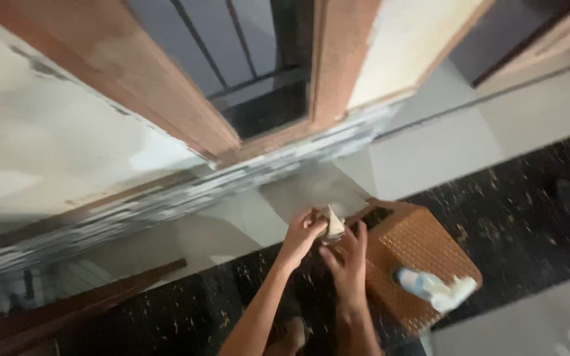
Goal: Cleaning a wooden window frame using a cleaning cloth.
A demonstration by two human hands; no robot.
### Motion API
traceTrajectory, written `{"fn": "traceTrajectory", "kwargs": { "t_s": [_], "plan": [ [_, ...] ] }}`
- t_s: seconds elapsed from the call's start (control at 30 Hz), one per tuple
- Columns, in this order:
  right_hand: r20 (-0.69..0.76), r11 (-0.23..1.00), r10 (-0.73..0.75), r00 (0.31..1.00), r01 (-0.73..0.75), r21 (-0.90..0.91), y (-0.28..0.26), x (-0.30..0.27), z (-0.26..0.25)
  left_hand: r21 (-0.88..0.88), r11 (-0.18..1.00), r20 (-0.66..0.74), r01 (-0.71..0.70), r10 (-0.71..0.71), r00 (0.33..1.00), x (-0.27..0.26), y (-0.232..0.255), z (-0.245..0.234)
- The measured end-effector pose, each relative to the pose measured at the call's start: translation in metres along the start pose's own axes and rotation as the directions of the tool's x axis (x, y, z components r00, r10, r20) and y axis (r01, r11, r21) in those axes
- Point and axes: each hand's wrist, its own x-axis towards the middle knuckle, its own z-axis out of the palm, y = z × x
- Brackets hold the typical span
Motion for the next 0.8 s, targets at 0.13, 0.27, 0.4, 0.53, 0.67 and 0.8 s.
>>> {"fn": "traceTrajectory", "kwargs": {
  "t_s": [0.13, 0.27, 0.4, 0.53, 0.67, 0.8],
  "plan": [
    [0.222, 0.954, 0.290, 0.931, -0.264, -0.140, -0.005, 0.073, 0.015, 0.151, 0.985, -0.214, -0.080, 0.111, 0.971, 0.007, 0.023, -0.043],
    [0.426, 0.990, 0.109, 0.898, -0.134, 0.031, 0.010, 0.117, 0.026, 0.205, 0.950, -0.320, -0.235, 0.292, 0.902, 0.020, 0.040, -0.084],
    [0.524, 0.957, 0.127, 0.842, -0.243, 0.159, 0.009, 0.151, 0.043, -0.053, 0.931, -0.361, -0.361, 0.319, 0.876, 0.035, 0.049, -0.103],
    [0.684, 0.980, -0.005, 0.730, -0.132, 0.148, 0.049, 0.176, 0.042, 0.031, 0.900, -0.476, -0.434, 0.395, 0.786, 0.062, 0.037, -0.113],
    [0.620, 0.952, 0.155, 0.769, -0.285, 0.115, 0.024, 0.178, 0.049, 0.759, 0.549, -0.445, -0.351, 0.830, 0.337, 0.039, 0.098, -0.072],
    [0.304, 0.871, 0.091, 0.948, -0.224, 0.437, -0.001, 0.186, 0.088, 0.794, 0.380, -0.248, -0.474, 0.915, 0.318, 0.050, 0.058, -0.060]
  ]
}}
